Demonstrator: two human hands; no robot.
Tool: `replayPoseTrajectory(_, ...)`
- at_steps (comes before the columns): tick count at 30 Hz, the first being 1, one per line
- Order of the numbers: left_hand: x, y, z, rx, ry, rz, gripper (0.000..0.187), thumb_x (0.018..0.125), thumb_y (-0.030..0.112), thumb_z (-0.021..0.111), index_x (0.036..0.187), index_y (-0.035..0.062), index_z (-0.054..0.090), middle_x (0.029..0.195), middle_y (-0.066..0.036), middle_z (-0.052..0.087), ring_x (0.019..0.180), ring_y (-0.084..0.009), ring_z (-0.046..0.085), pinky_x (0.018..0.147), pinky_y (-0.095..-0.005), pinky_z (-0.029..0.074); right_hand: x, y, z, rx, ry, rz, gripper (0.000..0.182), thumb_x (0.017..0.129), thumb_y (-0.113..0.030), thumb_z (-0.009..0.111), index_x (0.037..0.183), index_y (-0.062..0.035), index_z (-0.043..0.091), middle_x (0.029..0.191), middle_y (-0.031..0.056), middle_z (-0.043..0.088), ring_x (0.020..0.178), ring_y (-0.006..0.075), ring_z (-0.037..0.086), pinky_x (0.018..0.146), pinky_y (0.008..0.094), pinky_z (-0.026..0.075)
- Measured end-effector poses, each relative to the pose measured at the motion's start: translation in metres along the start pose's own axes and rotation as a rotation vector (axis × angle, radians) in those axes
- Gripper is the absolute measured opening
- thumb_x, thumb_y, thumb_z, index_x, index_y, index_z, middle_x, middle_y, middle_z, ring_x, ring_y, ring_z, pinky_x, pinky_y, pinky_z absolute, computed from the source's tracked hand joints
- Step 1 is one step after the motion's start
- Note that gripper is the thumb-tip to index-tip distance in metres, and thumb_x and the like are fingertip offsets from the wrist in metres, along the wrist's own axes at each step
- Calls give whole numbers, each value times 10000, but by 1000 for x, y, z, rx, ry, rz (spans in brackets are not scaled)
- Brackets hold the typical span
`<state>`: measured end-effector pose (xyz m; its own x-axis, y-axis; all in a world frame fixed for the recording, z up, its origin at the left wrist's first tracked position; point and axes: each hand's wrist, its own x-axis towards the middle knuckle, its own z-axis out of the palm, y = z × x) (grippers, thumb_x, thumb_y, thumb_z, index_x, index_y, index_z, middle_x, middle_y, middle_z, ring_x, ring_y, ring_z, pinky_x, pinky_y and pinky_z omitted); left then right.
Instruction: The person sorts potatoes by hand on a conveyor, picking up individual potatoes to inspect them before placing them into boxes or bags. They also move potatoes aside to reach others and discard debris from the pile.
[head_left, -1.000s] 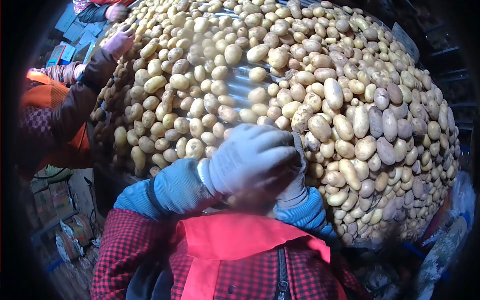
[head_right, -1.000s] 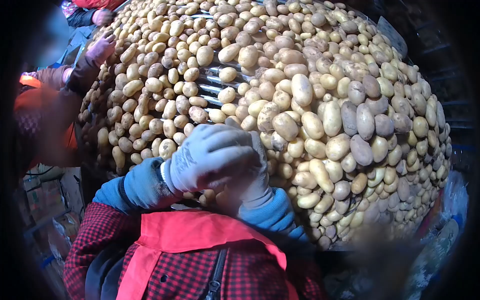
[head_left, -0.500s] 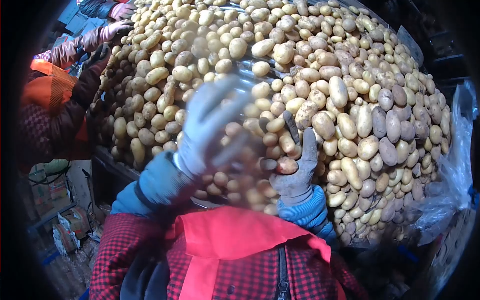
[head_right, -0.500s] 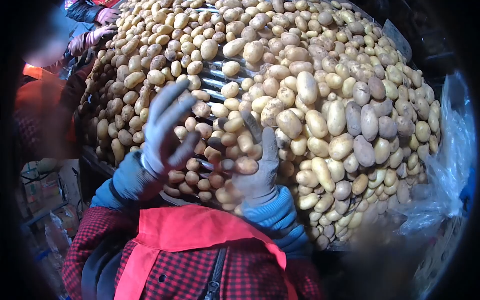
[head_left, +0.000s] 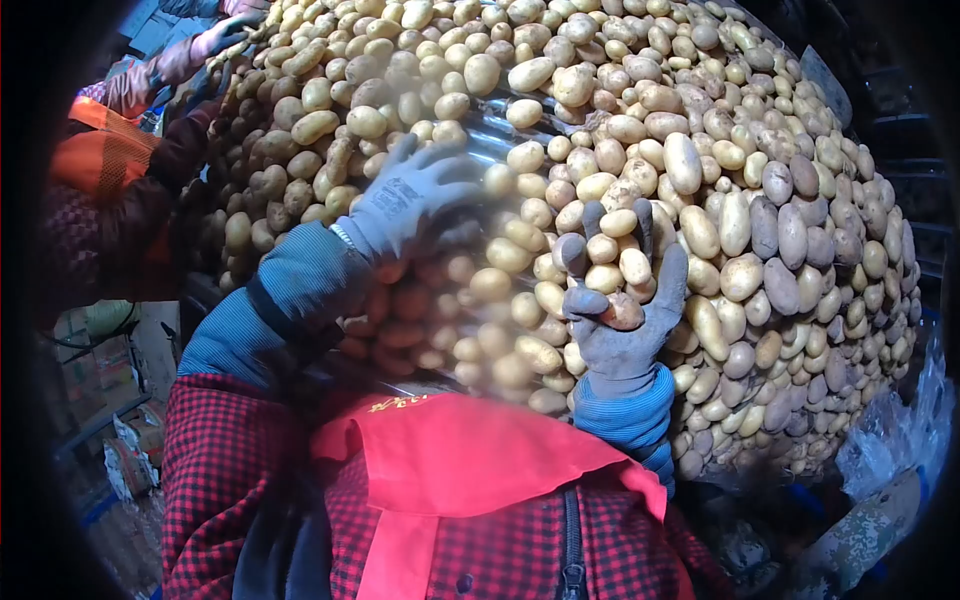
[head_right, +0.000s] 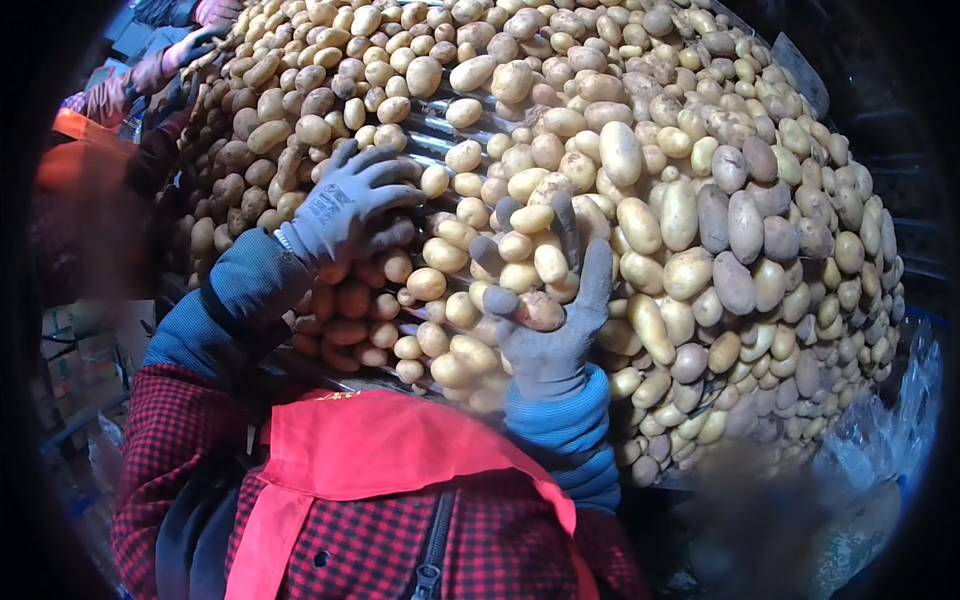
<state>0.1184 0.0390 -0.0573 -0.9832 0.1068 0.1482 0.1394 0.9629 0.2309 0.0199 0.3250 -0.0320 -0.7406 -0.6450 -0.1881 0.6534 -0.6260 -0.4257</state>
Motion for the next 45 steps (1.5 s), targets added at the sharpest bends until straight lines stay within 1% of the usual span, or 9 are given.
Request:
replayPoseTrajectory(2, -2, -17, -17, 56, 2, -178, 434, 857, 377, 783, 1249, 210, 703, 1398, -108, 611, 1397, -348, 498, 1176, -578, 330, 1, 0, -1, -156, -11, -24, 654, 1087, -196, 544, 1641, -90, 212, 1668, 166, 340, 1453, 361, 458, 1129, 520, 519)
replayPoseTrajectory(9, -38, -52, -47, 423, 291, -276, 484, 801, 201, 790, 1272, 153, 687, 1366, -135, 634, 1328, -368, 539, 1111, -532, 391, 0, 5, 3, -1197, -19, -480, 1024, 887, -244, 856, 1613, 69, 205, 1581, 218, 460, 1423, 311, 494, 1151, 421, 472)
replayPoseTrajectory(13, -6, 35, -37, -54, 70, 153, 642, 678, 250, 858, 1289, 203, 668, 1315, -112, 614, 1286, -349, 561, 1077, -531, 429, -4, 13, 8, -964, 1, -400, 998, 885, -146, 842, 1628, 34, 201, 1590, 204, 448, 1404, 321, 511, 1117, 429, 510)
replayPoseTrajectory(17, 12, 67, 13, -149, -46, 384, 548, 765, 415, 829, 1267, 255, 680, 1387, -33, 603, 1441, -341, 457, 1172, -635, 327, -2, 10, 9, -807, 7, -348, 899, 915, -144, 781, 1619, -10, 239, 1576, 182, 460, 1383, 329, 525, 1048, 415, 534)
replayPoseTrajectory(25, -11, 9, 5, 48, 59, 202, 329, 729, 313, 838, 1012, 202, 712, 1420, -32, 613, 1424, -380, 469, 1193, -645, 321, 0, 5, 13, -449, -26, -191, 660, 998, -204, 630, 1586, -104, 346, 1532, 135, 501, 1338, 343, 553, 888, 375, 573)
replayPoseTrajectory(29, -11, -19, -8, 226, 107, 34, 185, 873, 315, 776, 1034, 224, 757, 1449, -42, 609, 1421, -386, 474, 1186, -633, 299, 1, -4, 13, 69, -60, 111, 558, 1039, -234, 554, 1569, -151, 399, 1511, 112, 522, 1316, 349, 566, 808, 354, 593)
replayPoseTrajectory(35, -5, -21, -24, 463, 298, -176, 253, 867, 277, 781, 1101, 182, 755, 1320, -77, 678, 1271, -354, 595, 1072, -525, 425, -1, 7, 10, -230, -22, -129, 441, 1114, -366, 450, 1537, -247, 492, 1499, 23, 549, 1305, 310, 563, 717, 321, 575)
replayPoseTrajectory(40, -20, 46, -40, 156, -50, -46, 306, 794, 276, 821, 1062, 167, 723, 788, -47, 653, 803, -279, 663, 746, -467, 488, 0, -2, 2, 62, -174, 79, 547, 1124, -374, 439, 1615, -145, 365, 1548, 145, 500, 1316, 415, 579, 825, 368, 607)
replayPoseTrajectory(45, -39, 101, 8, 235, -334, -91, 313, 890, 442, 716, 978, 143, 704, 905, -59, 676, 870, -268, 678, 767, -456, 480, -6, -1, 11, -232, -126, -11, 604, 1101, -558, 403, 1581, -194, 455, 1501, 152, 543, 1310, 454, 576, 770, 335, 574)
